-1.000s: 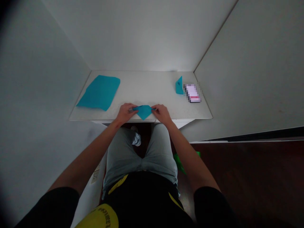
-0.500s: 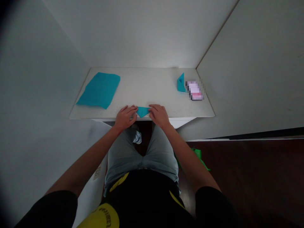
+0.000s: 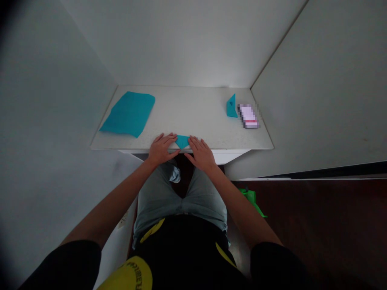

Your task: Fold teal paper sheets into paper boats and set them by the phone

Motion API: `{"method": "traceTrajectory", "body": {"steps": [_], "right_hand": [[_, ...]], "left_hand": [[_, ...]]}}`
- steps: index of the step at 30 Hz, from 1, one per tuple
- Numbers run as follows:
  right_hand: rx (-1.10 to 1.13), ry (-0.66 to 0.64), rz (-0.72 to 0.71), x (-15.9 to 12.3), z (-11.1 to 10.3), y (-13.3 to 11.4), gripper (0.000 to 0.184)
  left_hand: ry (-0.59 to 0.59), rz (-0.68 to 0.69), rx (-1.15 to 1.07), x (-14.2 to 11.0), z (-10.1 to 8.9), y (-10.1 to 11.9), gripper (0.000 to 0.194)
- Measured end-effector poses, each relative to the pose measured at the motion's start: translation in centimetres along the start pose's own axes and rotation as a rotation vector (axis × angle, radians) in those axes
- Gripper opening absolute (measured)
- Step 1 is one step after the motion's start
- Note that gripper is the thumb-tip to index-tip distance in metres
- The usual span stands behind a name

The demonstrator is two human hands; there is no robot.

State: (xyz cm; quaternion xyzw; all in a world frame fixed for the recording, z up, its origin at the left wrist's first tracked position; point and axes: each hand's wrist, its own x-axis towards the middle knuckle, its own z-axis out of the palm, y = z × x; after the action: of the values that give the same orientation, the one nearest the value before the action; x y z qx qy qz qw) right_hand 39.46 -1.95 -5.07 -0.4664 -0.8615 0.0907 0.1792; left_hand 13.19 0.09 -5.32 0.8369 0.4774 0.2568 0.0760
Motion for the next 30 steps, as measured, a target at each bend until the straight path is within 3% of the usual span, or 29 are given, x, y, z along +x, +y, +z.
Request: {"method": "traceTrajectory", "body": {"steps": [7, 11, 13, 17, 21, 25, 30], "right_hand": [[-0.019, 0.001, 0.032, -1.2, -0.6, 1.8, 0.077], [0.123, 0.082, 0.09, 0.1, -1.7, 3.5, 0.072], [0.271, 0.177, 0.194, 1.4, -2.2, 4.9, 0.069], [0.554, 0.3, 0.328, 4.2, -1.8, 6.9, 0.067], [0.601, 0.196, 0.22, 5.6, -0.3, 5.8, 0.055], [0.645, 0.157, 0.223, 6.2, 0.5, 3.8, 0.048], [0.694, 0.121, 0.23, 7.5, 0.9, 2.9, 0.035]], "left_hand": [[0.013, -0.005, 0.062, 0.0, 0.7, 0.9, 0.054], [0.008, -0.03, 0.059, 0.4, 0.7, 2.5, 0.038], [0.042, -0.084, -0.074, 1.5, 0.6, 2.5, 0.027], [0.193, -0.345, -0.531, 5.4, 0.9, 0.5, 0.038], [0.244, -0.513, -0.865, 7.9, 1.9, -0.9, 0.044], [0.219, -0.543, -0.844, 7.7, 2.9, -0.7, 0.049], [0.26, -0.48, -0.835, 7.2, 2.9, -0.9, 0.052]]}}
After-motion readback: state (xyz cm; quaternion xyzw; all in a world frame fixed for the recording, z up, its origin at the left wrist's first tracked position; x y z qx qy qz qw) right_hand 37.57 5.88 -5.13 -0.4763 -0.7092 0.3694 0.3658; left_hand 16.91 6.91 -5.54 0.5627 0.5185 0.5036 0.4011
